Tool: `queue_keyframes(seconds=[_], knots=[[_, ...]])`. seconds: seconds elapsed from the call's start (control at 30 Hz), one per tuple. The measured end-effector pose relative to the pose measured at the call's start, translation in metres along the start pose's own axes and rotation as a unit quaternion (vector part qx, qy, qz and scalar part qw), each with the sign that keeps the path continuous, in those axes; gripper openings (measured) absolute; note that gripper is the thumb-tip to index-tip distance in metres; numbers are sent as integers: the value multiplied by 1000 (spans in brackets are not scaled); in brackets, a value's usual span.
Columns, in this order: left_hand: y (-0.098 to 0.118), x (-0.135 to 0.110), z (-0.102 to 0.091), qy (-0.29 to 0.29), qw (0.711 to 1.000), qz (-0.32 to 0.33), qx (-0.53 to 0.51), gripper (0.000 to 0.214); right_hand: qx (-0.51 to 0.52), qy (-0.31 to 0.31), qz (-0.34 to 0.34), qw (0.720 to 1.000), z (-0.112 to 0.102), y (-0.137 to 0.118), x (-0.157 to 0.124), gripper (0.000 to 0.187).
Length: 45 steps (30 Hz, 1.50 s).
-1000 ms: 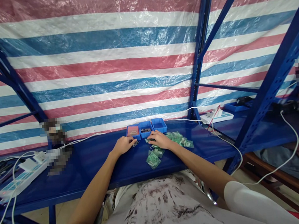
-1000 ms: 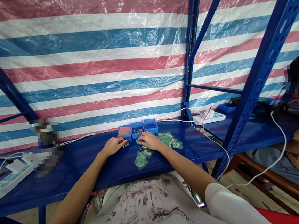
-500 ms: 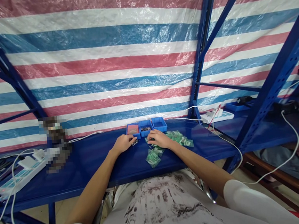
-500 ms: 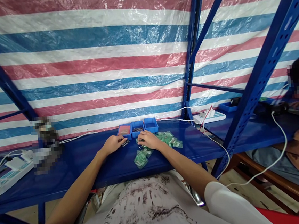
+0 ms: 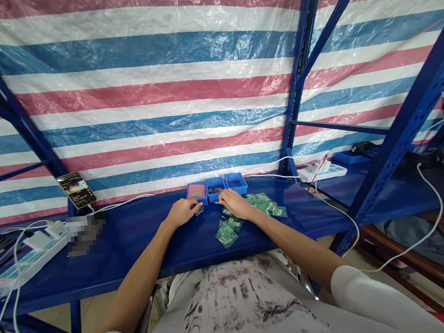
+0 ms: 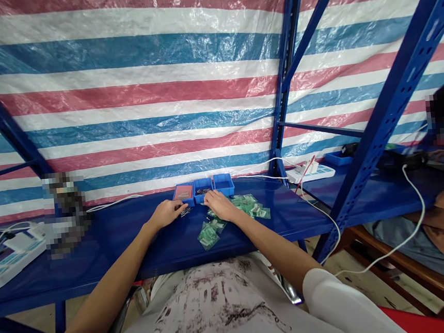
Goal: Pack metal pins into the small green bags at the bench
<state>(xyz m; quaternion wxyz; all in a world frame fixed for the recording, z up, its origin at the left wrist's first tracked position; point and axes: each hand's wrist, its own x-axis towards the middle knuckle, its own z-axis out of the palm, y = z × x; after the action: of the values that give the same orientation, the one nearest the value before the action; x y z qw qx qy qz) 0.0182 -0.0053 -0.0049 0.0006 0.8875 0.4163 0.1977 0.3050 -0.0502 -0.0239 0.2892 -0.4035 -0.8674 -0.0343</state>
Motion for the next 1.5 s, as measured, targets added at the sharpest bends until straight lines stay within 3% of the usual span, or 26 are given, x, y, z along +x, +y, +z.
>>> queue_keyframes(seconds=[0.23, 0.4, 0.53, 1.0, 1.3, 1.5], knots=[[4, 0, 1, 19, 1000, 10, -15, 48, 108, 80, 78, 988, 5, 5, 2, 24], [13, -1, 3, 38, 998, 10, -40, 51, 237, 58, 150, 958, 10, 5, 3, 22], [21, -2, 6, 42, 997, 44, -41, 59, 290, 27, 141, 946, 12, -1, 5, 20], [34, -6, 15, 42, 988, 148, 4, 42, 255, -3, 107, 961, 10, -6, 4, 23], [27, -1, 15, 39, 998, 50, -2, 42, 227, 73, 116, 964, 3, -6, 5, 29], [24, -2, 14, 45, 997, 60, -32, 42, 212, 81, 71, 971, 7, -1, 5, 31]])
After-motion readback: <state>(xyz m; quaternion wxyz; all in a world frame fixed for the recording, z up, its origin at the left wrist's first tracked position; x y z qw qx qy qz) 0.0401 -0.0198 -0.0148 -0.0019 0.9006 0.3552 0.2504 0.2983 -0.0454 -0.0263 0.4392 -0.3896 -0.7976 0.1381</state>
